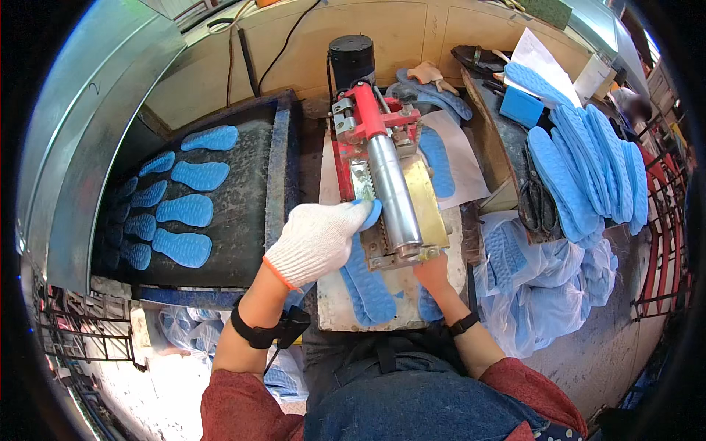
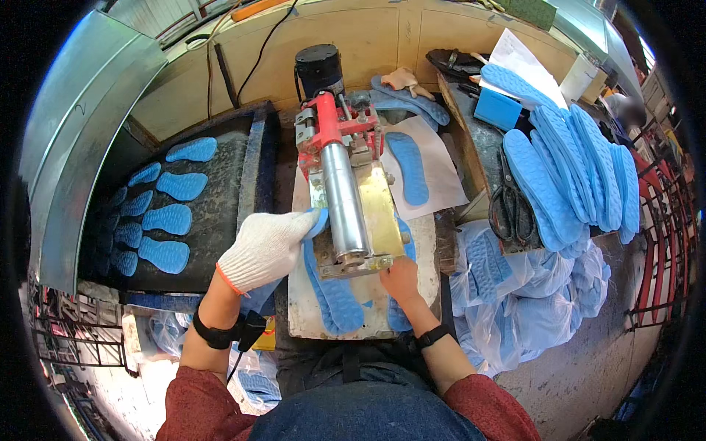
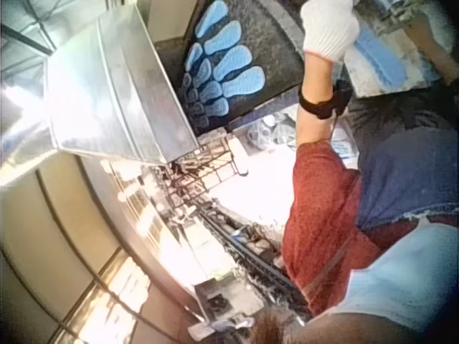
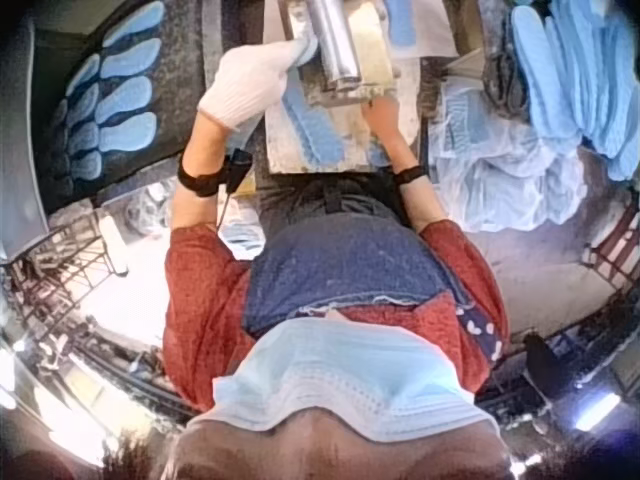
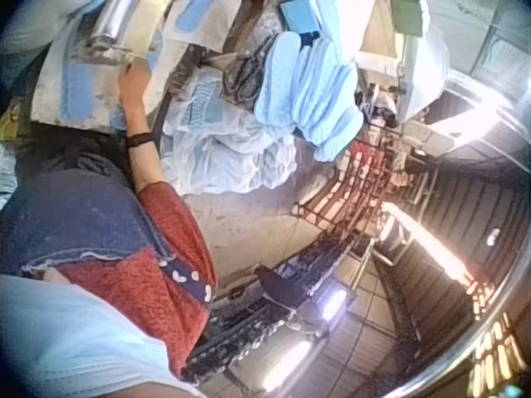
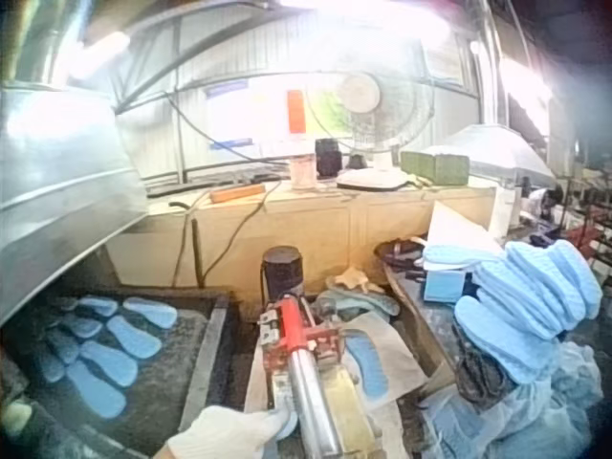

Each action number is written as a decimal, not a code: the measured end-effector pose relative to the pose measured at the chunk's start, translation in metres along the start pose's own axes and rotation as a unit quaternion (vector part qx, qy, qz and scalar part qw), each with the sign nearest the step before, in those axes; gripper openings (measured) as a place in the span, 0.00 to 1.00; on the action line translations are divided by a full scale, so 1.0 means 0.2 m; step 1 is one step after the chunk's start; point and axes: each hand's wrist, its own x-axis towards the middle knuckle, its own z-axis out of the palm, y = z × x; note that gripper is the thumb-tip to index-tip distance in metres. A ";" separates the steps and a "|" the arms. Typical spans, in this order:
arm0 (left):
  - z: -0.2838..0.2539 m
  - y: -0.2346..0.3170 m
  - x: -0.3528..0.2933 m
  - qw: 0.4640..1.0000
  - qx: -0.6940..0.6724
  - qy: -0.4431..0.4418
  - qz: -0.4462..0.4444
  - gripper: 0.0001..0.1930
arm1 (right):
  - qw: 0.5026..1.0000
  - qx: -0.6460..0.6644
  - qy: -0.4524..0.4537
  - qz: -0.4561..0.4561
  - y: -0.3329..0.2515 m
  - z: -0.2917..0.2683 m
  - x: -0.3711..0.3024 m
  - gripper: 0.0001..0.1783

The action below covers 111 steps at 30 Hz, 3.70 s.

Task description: Apply adhesive to shoe soles using a mechanical roller machine and then pack the prepared soles into a plastic bag.

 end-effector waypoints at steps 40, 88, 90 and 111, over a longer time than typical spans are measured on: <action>0.10 0.20 -0.40 0.657 -0.682 0.289 -0.142 0.40 | 0.986 0.108 0.124 0.029 -0.48 -1.14 0.34 0.21; 0.33 -0.48 -0.67 0.205 -0.750 0.557 -0.292 0.23 | 0.891 0.322 -0.193 0.256 -0.41 -0.04 0.05 0.18; 0.36 -0.49 -0.71 0.735 -0.113 0.349 -0.570 0.26 | 0.879 0.365 -0.180 0.247 -0.36 -0.19 0.03 0.19; 0.40 -0.08 0.09 0.756 -0.567 0.295 -0.142 0.38 | 0.978 0.048 -0.005 -0.204 -0.50 -0.86 0.59 0.26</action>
